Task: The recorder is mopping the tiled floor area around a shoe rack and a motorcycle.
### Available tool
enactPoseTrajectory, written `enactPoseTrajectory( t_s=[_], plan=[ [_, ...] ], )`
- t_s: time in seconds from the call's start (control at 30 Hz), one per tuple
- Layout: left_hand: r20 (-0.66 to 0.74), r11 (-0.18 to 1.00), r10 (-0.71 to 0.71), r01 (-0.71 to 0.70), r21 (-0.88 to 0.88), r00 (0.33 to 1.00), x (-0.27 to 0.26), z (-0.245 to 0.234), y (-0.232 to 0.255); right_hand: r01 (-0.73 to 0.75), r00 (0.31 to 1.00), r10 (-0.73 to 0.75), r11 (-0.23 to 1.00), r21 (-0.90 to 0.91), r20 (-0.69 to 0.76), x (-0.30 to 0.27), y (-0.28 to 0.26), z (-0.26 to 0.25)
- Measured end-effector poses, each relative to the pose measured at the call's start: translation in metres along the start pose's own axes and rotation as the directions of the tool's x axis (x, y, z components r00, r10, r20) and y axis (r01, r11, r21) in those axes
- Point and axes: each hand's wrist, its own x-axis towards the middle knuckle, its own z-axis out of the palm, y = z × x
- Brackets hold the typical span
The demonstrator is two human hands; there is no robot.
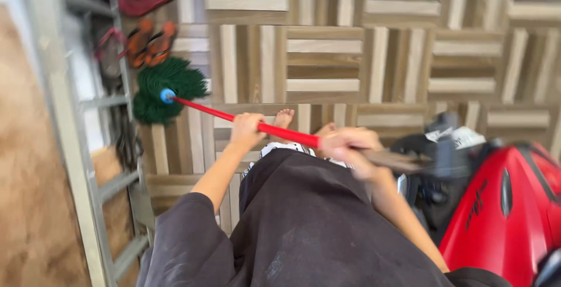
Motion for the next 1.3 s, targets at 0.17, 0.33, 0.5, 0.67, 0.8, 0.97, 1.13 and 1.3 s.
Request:
enactPoseTrajectory(
  t_s=[0.17,0.33,0.5,0.67,0.8,0.97,1.13,1.3],
  plan=[
    [0.115,0.923,0.373,-0.356,-0.143,0.921,0.057,0.051,0.15,0.167,0.938,-0.12,0.979,0.12,-0.326,-0.082,-0.075,-0.089],
    [0.034,0.617,0.745,-0.671,-0.411,0.666,0.078,0.13,0.313,0.173,0.852,-0.217,0.976,-0.135,-0.477,-0.19,-0.172,-0.122],
    [0.171,0.382,0.924,-0.783,-0.491,0.343,0.102,0.239,0.443,0.105,0.525,-0.302,0.951,-0.292,-0.796,-0.267,-0.192,-0.133],
    [0.309,0.468,0.873,-0.824,-0.32,0.377,0.152,0.303,0.528,-0.25,0.184,-0.444,0.842,-0.479,-0.877,-0.251,-0.152,-0.175],
    [0.37,0.653,0.747,-0.713,-0.255,0.552,0.188,0.332,0.557,-0.296,0.266,-0.437,0.811,-0.504,-0.859,-0.24,-0.099,-0.227],
    [0.358,0.684,0.729,-0.634,-0.36,0.583,0.217,0.355,0.586,-0.389,0.268,-0.474,0.743,-0.544,-0.839,-0.225,-0.086,-0.298],
    [0.41,0.667,0.745,-0.589,-0.456,0.526,0.257,0.354,0.641,-0.36,0.176,-0.475,0.785,-0.505,-0.862,-0.224,-0.086,-0.367],
    [0.55,0.687,0.714,-0.587,-0.429,0.434,0.303,0.382,0.691,-0.221,0.086,-0.474,0.849,-0.48,-0.877,-0.223,-0.09,-0.427]
  ],
)
